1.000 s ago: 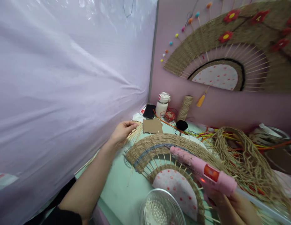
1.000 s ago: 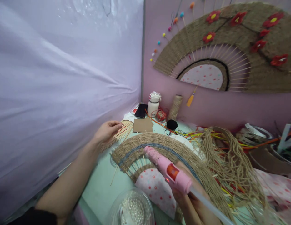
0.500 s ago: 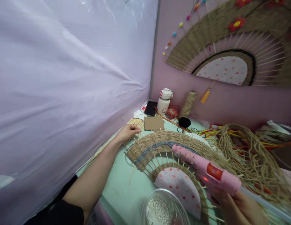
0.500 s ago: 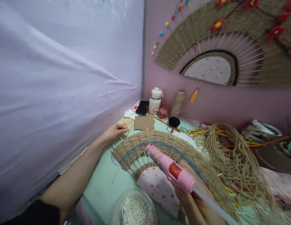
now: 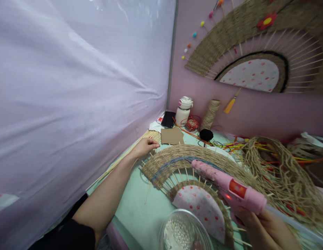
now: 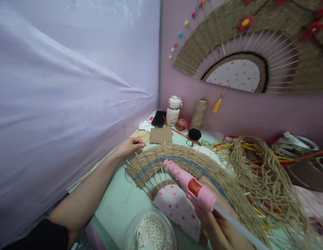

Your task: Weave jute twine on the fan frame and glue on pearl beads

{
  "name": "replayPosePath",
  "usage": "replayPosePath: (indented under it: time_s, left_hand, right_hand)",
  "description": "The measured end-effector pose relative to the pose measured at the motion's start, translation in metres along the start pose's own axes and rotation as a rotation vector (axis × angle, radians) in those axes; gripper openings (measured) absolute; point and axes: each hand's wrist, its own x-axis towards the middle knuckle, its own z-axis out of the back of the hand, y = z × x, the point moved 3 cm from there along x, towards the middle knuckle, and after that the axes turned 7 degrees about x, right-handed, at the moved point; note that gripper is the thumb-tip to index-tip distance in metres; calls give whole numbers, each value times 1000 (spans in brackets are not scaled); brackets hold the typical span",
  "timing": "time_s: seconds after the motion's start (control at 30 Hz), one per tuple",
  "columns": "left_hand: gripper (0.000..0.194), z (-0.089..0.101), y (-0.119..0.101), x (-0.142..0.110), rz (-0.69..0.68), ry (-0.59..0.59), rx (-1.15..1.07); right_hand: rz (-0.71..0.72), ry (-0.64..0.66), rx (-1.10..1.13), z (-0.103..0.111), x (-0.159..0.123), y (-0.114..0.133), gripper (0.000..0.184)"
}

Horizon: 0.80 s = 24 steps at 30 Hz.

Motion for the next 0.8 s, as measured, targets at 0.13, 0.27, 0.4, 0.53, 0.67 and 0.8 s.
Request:
replayPosePath:
  time_s: [0.13,0.27,0.4,0.53,0.67,0.8]
  left_hand:
    - [27,0,0,0,-12,1,-6]
    - [27,1,0,0,-30,14,6]
    - [24,1,-1,-1,-24,19,24]
    - [23,1,-2,-2,-11,19,32]
    - [23,1,-4,-3,-23,10,35]
    - [24,1,-5,-3,-23,5,36]
  right_hand:
    - [-7,-8,-11,2,-3,-4,38]
    - [0,-5,-20,2,-2,-5,39]
    - [9,3,-16,2,-2,-5,39]
    - [10,4,-2,2,-2,-5,40]
    - [16,25,16,0,0,-1,43]
    - [13,20,22,-2,4,5,45]
